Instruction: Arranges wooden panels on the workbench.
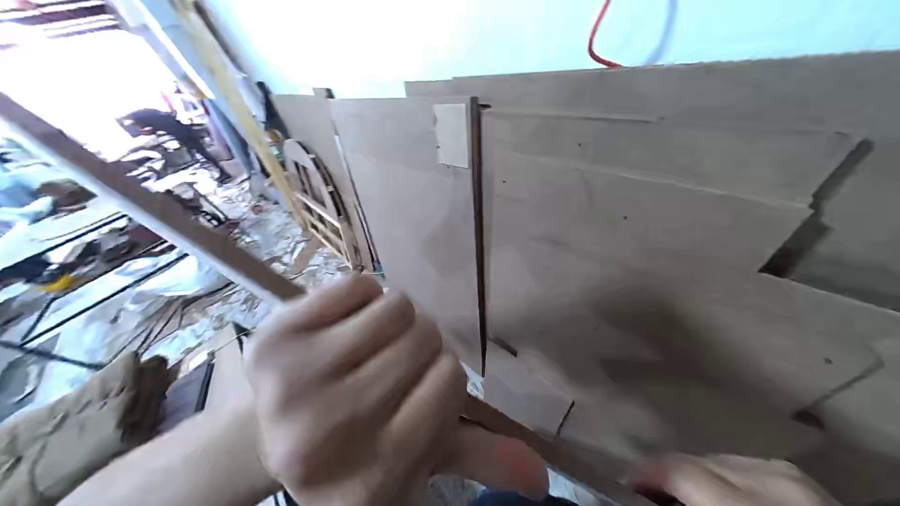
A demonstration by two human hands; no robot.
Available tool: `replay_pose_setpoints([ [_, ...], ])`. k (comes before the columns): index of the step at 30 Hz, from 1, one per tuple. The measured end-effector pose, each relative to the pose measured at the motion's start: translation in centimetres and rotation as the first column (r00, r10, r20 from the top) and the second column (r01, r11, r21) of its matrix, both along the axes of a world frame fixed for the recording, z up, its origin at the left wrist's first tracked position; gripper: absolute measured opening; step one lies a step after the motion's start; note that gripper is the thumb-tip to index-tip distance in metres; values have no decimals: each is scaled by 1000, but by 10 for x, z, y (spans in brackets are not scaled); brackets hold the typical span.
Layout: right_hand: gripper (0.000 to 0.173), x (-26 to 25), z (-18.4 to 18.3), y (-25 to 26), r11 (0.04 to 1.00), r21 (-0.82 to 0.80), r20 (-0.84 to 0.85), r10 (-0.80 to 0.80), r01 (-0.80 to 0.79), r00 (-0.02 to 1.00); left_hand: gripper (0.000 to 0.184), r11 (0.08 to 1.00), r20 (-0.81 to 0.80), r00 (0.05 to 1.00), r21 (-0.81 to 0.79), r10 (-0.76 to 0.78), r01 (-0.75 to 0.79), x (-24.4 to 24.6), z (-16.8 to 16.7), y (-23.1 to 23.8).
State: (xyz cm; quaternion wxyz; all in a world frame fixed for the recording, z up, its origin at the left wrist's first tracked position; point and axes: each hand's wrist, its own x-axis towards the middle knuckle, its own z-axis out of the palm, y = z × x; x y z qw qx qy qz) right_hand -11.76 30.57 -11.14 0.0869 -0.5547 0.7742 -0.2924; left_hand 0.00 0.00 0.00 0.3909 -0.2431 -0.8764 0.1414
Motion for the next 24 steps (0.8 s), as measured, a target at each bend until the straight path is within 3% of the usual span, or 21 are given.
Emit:
replay_pose_setpoints([
  [2,36,3,-11,-17,997,21,35,-80,79,996,59,999,35,999,5,-33,33,-14,-30,-2],
  [8,31,-3,-85,-75,962,-43,-109,-274,271,955,55,986,68,986,67,-155,150,-58,-107,-14],
  [12,40,-8,-130,-96,967,-135,-122,-232,215,965,56,975,93,979,149,-180,165,-67,-154,-38],
  [16,39,-7,-157,-121,974,-106,-148,-215,200,965,59,962,129,978,238,-166,132,-68,-194,-68],
  [18,41,-12,-170,-136,969,-48,-148,-245,240,958,51,952,142,985,302,-102,56,-66,-216,-89],
  [21,43,-28,-196,-162,955,100,-143,-265,280,954,41,888,193,973,415,128,-199,-43,-247,-131],
  [24,46,-37,-209,-190,905,352,-96,-218,238,971,37,682,414,859,536,302,-498,4,-294,-176],
])
